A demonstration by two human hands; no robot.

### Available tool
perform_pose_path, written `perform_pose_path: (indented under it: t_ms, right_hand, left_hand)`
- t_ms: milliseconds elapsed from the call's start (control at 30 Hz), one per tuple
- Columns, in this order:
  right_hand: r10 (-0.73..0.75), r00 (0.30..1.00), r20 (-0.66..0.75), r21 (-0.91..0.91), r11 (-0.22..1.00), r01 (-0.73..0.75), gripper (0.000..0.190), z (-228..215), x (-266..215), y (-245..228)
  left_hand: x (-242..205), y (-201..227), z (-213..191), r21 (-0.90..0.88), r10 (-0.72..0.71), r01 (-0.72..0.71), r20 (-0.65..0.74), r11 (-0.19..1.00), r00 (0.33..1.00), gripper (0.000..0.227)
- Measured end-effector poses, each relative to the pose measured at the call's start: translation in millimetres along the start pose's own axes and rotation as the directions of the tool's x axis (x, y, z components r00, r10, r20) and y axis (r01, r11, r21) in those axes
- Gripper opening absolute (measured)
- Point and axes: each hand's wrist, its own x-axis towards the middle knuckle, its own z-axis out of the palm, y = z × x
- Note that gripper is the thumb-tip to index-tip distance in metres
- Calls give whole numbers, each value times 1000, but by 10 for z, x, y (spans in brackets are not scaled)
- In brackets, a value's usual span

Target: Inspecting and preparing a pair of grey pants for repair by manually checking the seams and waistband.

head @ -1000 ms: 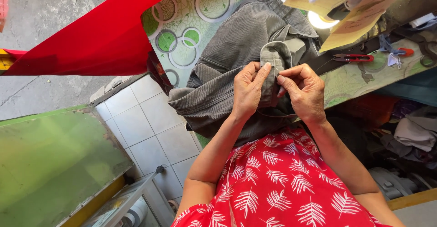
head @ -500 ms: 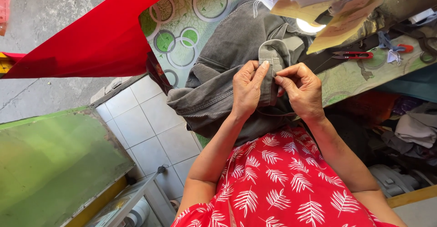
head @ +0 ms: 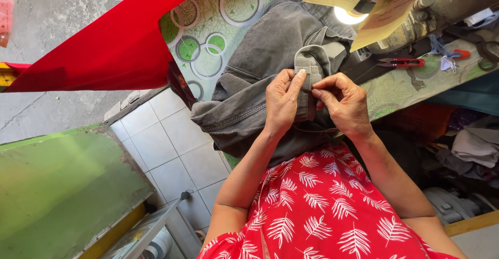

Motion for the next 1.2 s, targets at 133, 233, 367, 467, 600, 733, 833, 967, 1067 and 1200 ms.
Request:
perform_pose_path:
  t_ms: [133,233,367,467,600,733,833,967,1067,1200]
  right_hand:
    - [3,1000,12,-52,999,-2,11,-9,26,-123]
    - [19,999,39,-101,995,-15,15,-22,26,-114]
    - [112,994,6,62,992,-112,14,-33,19,53]
    - [156,988,7,104,982,-156,13,-18,8,79]
    - [199,980,26,135,970,-200,14,-13,2,112]
    - [205,978,32,123,970,-208,14,-24,-46,132]
    - [198,980,7,104,975,-197,14,-31,-44,175]
    - [184,983,-15,124,976,-181,13,6,-40,117]
    - [187,982,-6,136,973,-184,12,-12,-47,158]
    - [188,982,5,120,975,-188,13,-50,-64,115]
  left_hand:
    - [-3,219,-35,44,14,-16,52,999,999,18]
    - [-3,126,-135,90,21,-32,123,995,992,17]
    - [-81,124,-145,138,129,-144,111,980,985,38]
    - [-108,213,-143,210,242,-279,184,937,953,37]
    - [-80,133,-201,273,275,-343,259,899,926,38]
    - [-86,199,-246,247,256,-328,284,912,924,42]
    - [-63,225,-275,231,235,-324,344,917,909,49]
    - [-41,257,-293,236,245,-352,387,906,889,52]
    - [-43,255,-300,221,249,-356,398,908,883,51]
    - [-37,228,-297,204,246,-349,405,915,881,50]
